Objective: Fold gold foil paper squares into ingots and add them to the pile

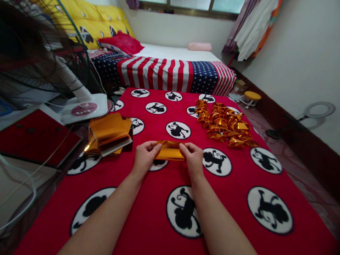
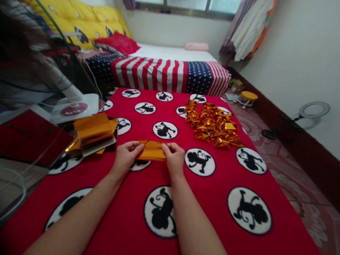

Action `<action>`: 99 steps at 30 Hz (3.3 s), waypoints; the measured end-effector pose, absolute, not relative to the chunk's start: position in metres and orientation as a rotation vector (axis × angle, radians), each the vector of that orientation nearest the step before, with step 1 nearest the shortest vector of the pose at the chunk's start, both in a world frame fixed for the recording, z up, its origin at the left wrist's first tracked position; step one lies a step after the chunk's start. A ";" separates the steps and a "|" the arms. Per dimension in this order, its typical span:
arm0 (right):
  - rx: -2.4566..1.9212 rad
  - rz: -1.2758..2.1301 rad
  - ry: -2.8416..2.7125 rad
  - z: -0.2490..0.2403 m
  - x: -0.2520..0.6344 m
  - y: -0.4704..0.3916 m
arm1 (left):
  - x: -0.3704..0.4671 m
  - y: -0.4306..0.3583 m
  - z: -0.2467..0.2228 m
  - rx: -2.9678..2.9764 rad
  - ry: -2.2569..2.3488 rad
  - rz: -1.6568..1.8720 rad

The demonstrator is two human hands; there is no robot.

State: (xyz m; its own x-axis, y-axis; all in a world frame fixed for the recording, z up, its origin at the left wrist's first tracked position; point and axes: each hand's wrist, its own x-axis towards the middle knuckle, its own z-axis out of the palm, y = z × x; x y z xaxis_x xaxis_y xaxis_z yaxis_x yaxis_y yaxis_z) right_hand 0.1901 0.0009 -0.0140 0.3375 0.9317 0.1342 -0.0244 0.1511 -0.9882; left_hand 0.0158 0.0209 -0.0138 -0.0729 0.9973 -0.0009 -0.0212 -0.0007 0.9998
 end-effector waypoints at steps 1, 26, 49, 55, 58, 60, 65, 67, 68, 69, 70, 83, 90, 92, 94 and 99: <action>-1.213 0.875 -0.991 -0.013 0.190 0.001 | 0.016 0.021 -0.014 1.158 1.243 1.270; -1.816 0.289 -1.514 -0.007 0.182 -0.002 | 0.014 0.012 0.000 2.138 1.924 0.814; -1.978 0.254 -1.708 0.003 0.176 -0.009 | 0.013 0.018 -0.004 2.382 1.576 0.704; -2.038 0.316 -1.693 0.004 0.168 -0.013 | 0.001 0.022 0.000 2.318 1.394 0.667; -2.040 0.259 -1.694 0.003 0.162 -0.016 | -0.001 0.022 0.002 2.309 1.366 0.647; -2.038 0.213 -1.704 0.002 0.159 -0.019 | -0.002 0.022 0.003 2.308 1.341 0.636; -2.044 0.170 -1.719 0.002 0.154 -0.023 | -0.007 0.024 0.003 2.301 1.259 0.595; -2.046 0.159 -1.710 0.002 0.152 -0.024 | -0.008 0.024 0.003 2.297 1.242 0.575; -2.049 0.155 -1.705 0.002 0.151 -0.025 | -0.009 0.024 0.003 2.293 1.238 0.569; -2.053 0.150 -1.699 0.002 0.150 -0.026 | -0.009 0.025 0.003 2.287 1.236 0.568; -2.057 0.146 -1.693 0.002 0.149 -0.026 | -0.009 0.025 0.003 2.279 1.232 0.568; -2.032 0.208 -1.669 0.001 0.163 -0.041 | -0.016 0.027 0.005 2.202 1.112 0.576; -2.111 0.307 -1.666 0.006 0.168 -0.038 | -0.016 0.027 0.002 2.210 1.136 0.592; -2.116 0.311 -1.688 0.007 0.168 -0.037 | -0.015 0.026 0.002 2.215 1.153 0.592; -2.115 0.284 -1.709 0.007 0.168 -0.038 | -0.014 0.026 0.002 2.214 1.171 0.590; -2.056 0.246 -1.714 0.005 0.167 -0.041 | -0.013 0.023 0.001 2.205 1.210 0.598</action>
State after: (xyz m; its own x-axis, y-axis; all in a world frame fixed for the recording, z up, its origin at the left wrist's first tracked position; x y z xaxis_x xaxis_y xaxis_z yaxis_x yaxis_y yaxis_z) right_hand 0.1674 -0.0408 0.0050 0.2123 0.9662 0.1464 0.8859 -0.1271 -0.4461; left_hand -0.0126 0.0228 0.0009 0.4961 0.8603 0.1173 0.6159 -0.4439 0.6509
